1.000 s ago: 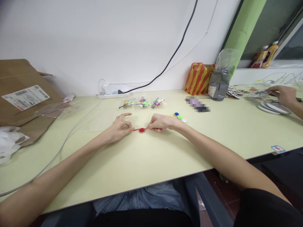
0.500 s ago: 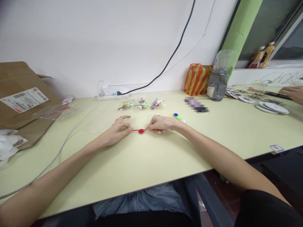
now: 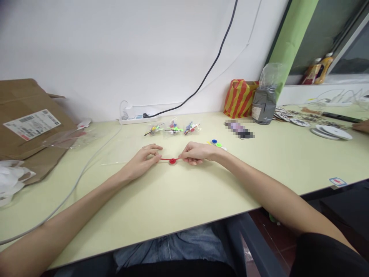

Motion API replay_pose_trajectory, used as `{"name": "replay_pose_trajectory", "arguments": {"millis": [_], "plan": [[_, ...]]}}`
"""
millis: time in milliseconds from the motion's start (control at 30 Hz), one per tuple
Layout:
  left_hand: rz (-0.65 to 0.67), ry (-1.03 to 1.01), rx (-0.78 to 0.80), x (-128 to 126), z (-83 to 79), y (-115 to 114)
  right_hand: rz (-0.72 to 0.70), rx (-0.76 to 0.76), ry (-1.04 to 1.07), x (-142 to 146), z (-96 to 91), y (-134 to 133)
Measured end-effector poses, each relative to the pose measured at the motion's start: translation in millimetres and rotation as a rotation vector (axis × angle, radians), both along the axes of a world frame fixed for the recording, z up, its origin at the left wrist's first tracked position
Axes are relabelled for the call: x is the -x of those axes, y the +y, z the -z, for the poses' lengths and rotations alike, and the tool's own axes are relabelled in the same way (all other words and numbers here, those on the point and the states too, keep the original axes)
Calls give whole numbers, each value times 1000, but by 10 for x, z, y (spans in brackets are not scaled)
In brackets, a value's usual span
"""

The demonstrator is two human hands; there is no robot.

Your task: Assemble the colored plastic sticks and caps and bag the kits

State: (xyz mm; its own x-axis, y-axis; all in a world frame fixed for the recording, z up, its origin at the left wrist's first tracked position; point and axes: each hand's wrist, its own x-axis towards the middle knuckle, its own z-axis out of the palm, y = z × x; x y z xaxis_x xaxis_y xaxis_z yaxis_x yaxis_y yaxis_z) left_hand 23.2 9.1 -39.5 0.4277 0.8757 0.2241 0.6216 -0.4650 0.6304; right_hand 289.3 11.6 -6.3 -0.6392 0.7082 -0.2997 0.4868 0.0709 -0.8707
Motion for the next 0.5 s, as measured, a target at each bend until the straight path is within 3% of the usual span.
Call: {"name": "replay_pose_trajectory", "arguments": {"millis": [300,500], "plan": [[-18,-181,68,-75,-227,-115,119,44,163,-37,-66,-3],[-125,-170,67,9,-112,23,212,31,212,-22,25,51]]}}
